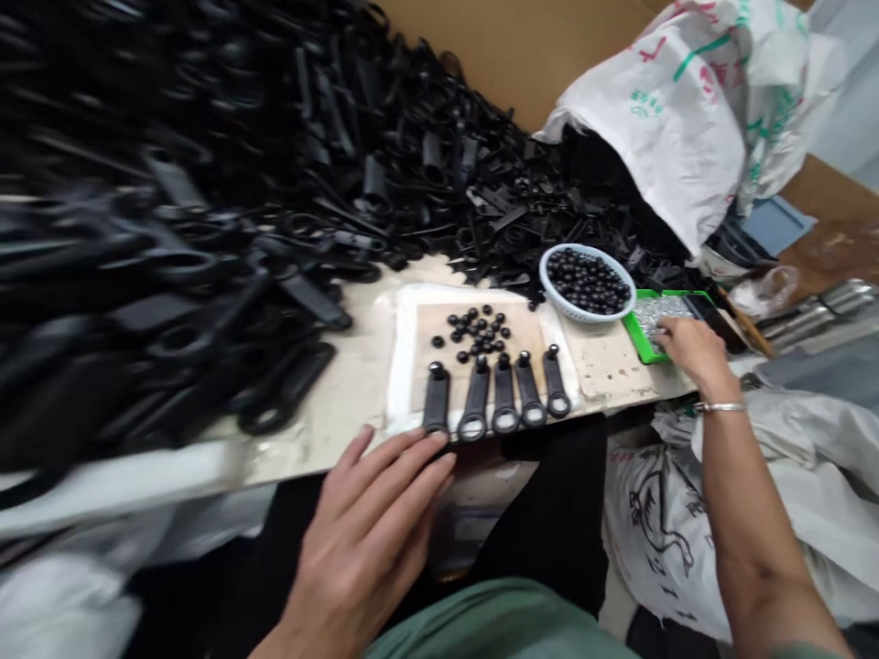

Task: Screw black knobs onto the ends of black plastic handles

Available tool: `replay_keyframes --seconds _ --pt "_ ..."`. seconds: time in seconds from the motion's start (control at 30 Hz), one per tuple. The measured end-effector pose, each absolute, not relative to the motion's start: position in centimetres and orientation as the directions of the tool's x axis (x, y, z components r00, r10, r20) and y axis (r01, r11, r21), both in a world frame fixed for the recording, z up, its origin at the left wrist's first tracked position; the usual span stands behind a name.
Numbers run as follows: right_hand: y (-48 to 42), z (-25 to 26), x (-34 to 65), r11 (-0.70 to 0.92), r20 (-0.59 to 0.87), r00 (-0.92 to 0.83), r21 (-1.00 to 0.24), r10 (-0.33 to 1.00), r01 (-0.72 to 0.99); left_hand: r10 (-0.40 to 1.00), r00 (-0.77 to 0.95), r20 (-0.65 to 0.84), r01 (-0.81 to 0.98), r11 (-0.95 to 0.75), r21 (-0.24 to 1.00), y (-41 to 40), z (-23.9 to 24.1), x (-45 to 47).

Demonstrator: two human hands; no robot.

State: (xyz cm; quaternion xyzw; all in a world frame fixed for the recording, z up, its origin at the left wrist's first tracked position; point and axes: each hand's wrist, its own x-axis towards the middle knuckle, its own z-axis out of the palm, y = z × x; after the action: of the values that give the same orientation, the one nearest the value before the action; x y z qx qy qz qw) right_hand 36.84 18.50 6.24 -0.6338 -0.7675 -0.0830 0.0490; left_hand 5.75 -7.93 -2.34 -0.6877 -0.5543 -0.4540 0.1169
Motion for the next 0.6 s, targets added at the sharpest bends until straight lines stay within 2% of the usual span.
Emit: replay_keyframes --seconds 0.1,0.23,0.47,0.53,0.57,0.6 --pt "20.1 5.3 36.6 0.147 0.167 -0.158 0.076 0.973 0.986 0.662 0.016 0.75 0.895 -0.344 0.284 -8.5 -2.0 5.7" --pt "20.0 4.4 37.0 0.12 0.196 -0.131 0.066 0.972 0.991 0.678 -0.028 0.734 0.893 -0.314 0.324 -8.6 -2.3 5.6" --pt "18.3 5.1 37.0 0.154 0.402 -0.108 -0.086 0.909 0.984 0.675 0.025 0.737 0.874 -0.372 0.312 -7.6 -2.4 6.5" --pt "16.3 5.9 35.8 0.207 0.461 -0.081 -0.23 0.884 0.951 0.673 0.039 0.739 0.866 -0.392 0.311 -7.2 -2.1 6.9" --pt "14.8 6.3 34.8 0.262 0.475 -0.047 -0.396 0.879 0.88 0.672 0.033 0.74 0.861 -0.395 0.321 -7.0 -2.0 7.1" --pt "13.1 6.5 33.6 0.335 0.42 -0.067 -0.606 0.905 0.722 0.668 0.017 0.744 0.855 -0.396 0.335 -6.7 -1.7 7.4"
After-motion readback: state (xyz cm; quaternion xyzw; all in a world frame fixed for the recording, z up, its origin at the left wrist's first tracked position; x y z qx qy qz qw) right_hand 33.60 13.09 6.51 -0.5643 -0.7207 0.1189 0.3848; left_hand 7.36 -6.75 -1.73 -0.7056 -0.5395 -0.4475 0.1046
